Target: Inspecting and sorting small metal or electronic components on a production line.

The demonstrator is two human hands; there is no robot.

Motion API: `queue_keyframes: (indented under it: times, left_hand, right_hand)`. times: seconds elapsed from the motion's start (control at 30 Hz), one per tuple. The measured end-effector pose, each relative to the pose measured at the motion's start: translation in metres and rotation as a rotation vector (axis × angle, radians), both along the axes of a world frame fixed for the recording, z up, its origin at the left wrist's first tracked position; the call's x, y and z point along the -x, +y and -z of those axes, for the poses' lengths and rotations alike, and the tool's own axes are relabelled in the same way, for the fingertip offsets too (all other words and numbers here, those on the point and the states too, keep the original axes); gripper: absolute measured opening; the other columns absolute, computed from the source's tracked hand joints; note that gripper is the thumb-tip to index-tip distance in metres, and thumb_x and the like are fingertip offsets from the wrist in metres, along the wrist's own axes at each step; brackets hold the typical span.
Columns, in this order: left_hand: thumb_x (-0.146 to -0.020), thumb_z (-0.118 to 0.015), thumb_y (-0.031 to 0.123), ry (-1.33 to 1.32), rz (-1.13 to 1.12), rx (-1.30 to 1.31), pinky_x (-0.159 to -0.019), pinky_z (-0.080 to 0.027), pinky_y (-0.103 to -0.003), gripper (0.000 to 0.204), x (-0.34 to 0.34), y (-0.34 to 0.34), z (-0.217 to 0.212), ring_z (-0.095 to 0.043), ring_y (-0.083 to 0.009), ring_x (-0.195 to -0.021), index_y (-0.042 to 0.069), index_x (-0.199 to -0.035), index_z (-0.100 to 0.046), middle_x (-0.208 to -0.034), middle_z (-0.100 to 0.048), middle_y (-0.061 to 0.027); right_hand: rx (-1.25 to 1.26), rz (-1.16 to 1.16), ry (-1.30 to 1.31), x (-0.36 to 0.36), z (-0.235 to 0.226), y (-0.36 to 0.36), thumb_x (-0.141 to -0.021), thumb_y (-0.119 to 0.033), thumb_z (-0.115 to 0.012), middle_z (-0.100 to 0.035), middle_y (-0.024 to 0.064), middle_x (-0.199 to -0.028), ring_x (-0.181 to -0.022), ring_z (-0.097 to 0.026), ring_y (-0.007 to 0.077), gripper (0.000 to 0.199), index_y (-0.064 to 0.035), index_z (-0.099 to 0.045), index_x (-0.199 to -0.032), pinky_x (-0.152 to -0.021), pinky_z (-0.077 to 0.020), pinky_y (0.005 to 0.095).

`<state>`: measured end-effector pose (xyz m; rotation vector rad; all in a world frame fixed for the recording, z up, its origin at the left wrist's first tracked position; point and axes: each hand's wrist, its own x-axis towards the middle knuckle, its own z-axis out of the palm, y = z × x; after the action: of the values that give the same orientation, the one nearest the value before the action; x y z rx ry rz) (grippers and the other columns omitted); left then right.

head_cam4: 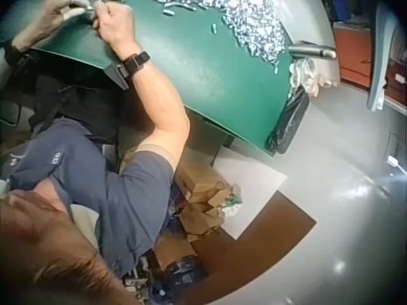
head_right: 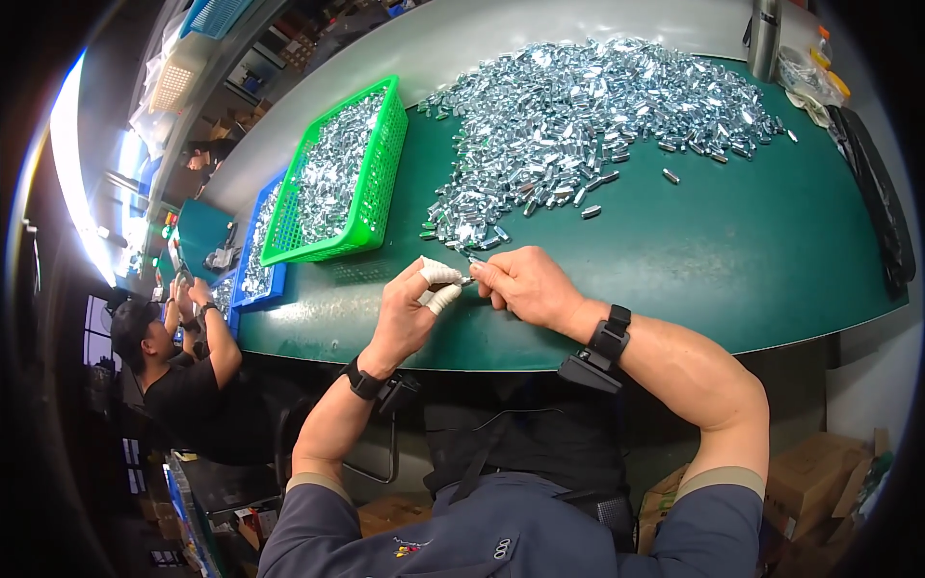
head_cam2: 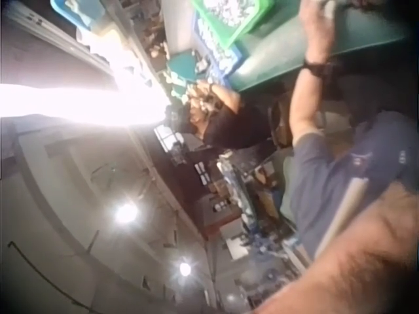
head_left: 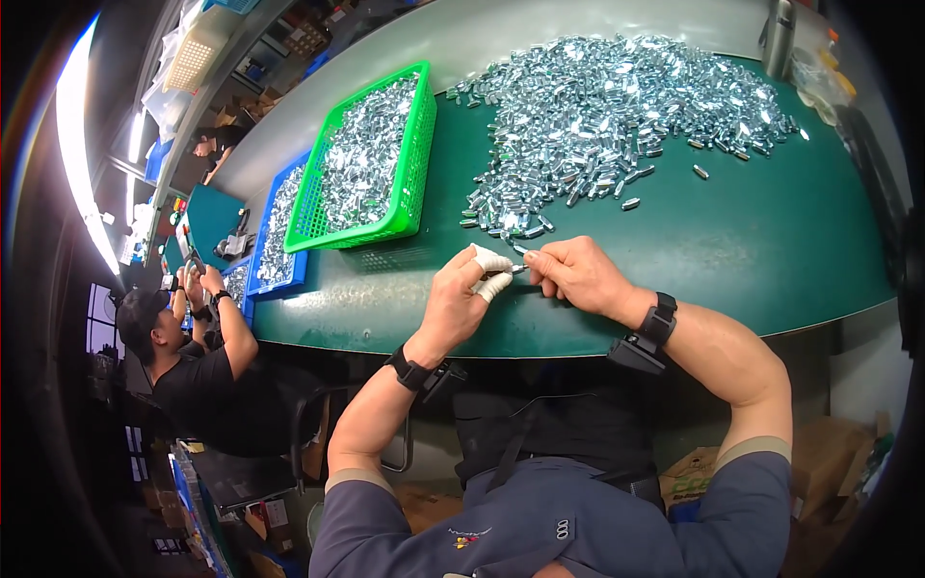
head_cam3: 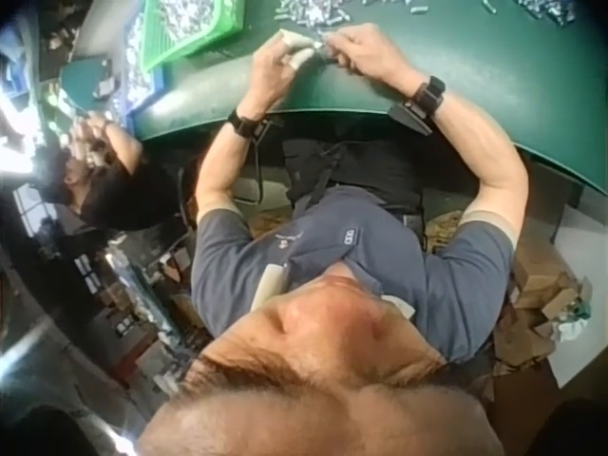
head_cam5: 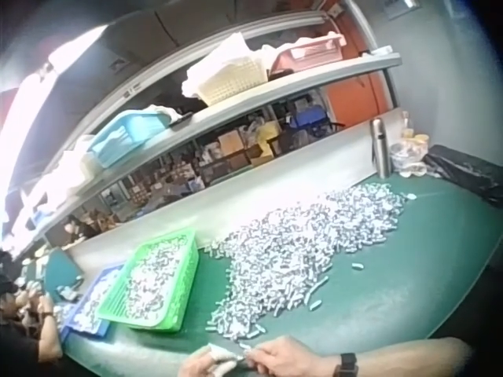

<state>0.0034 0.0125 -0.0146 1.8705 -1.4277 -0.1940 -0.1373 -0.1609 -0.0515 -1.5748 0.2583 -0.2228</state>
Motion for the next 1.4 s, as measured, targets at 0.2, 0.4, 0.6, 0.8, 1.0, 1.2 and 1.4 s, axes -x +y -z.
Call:
queue_keyframes:
  times: [0.2,0.4,0.6,0.8,1.0,1.2,1.4]
  left_hand:
    - [-0.086,-0.078,0.0,-0.334,-0.008,0.102,-0.076,-0.054,-0.034,0.016,-0.026,0.008,-0.028,-0.068,-0.0265,-0.085,0.004,-0.102,-0.073,-0.093,-0.07,-0.0101]
    - [-0.086,-0.078,0.006,-0.778,-0.437,0.248,-0.082,-0.053,-0.041,0.022,-0.078,0.004,-0.063,-0.067,-0.0317,-0.091,0.007,-0.107,-0.072,-0.103,-0.069,-0.0115]
    - [-0.087,-0.076,0.008,-0.528,-0.163,-0.179,-0.082,-0.053,-0.041,0.02,-0.062,-0.016,0.005,-0.065,-0.033,-0.098,0.006,-0.107,-0.072,-0.107,-0.065,-0.0114]
    - [-0.087,-0.076,0.005,-0.465,-0.187,-0.093,-0.079,-0.053,-0.04,0.019,-0.077,-0.016,0.027,-0.067,-0.0305,-0.089,0.004,-0.105,-0.07,-0.099,-0.065,-0.0106]
    - [-0.087,-0.077,0.0,-0.183,-0.166,-0.062,-0.074,-0.053,-0.034,0.015,-0.065,-0.008,0.024,-0.067,-0.022,-0.084,0.002,-0.099,-0.068,-0.096,-0.067,-0.0091]
    - [-0.086,-0.078,-0.001,-0.112,-0.088,0.052,-0.071,-0.053,-0.033,0.018,-0.025,-0.007,0.004,-0.067,-0.0217,-0.084,0.002,-0.101,-0.069,-0.093,-0.067,-0.0088]
    - [-0.085,-0.078,-0.003,-0.136,-0.04,0.083,-0.075,-0.054,-0.033,0.019,-0.022,-0.004,0.003,-0.067,-0.0218,-0.086,0.002,-0.1,-0.069,-0.094,-0.068,-0.0082]
  right_hand:
    - [-0.01,0.134,-0.144,0.001,0.0,-0.001,-0.108,-0.035,-0.058,-0.063,-0.0001,-0.064,-0.057,-0.054,0.0052,0.044,-0.0019,-0.071,-0.083,-0.052,-0.0428,0.0228]
    - [-0.068,0.221,-0.13,-0.003,0.004,-0.006,-0.108,-0.034,-0.057,-0.063,0.0029,-0.062,-0.056,-0.054,0.0088,0.044,-0.001,-0.071,-0.082,-0.053,-0.0433,0.0285]
    - [0.021,0.194,-0.135,0.0,0.0,-0.001,-0.106,-0.032,-0.058,-0.065,0.0029,-0.063,-0.057,-0.056,0.0094,0.04,-0.0014,-0.071,-0.083,-0.054,-0.0438,0.0296]
    - [0.069,0.202,-0.12,0.001,-0.003,0.0,-0.104,-0.029,-0.06,-0.066,0.0035,-0.064,-0.057,-0.057,0.0102,0.036,-0.0016,-0.071,-0.083,-0.055,-0.0445,0.0307]
    - [0.045,0.184,-0.121,-0.001,0.001,0.0,-0.102,-0.028,-0.061,-0.067,0.0054,-0.065,-0.057,-0.058,0.0126,0.035,-0.0008,-0.07,-0.082,-0.056,-0.0455,0.0327]
    - [0.071,0.186,-0.11,0.0,0.002,-0.001,-0.102,-0.028,-0.062,-0.067,0.0064,-0.065,-0.057,-0.058,0.014,0.035,-0.0003,-0.069,-0.081,-0.056,-0.046,0.0338]
    - [0.083,0.205,-0.122,0.001,-0.002,-0.002,-0.102,-0.028,-0.062,-0.067,0.0066,-0.066,-0.058,-0.059,0.0139,0.036,-0.0002,-0.069,-0.081,-0.057,-0.0464,0.0335]
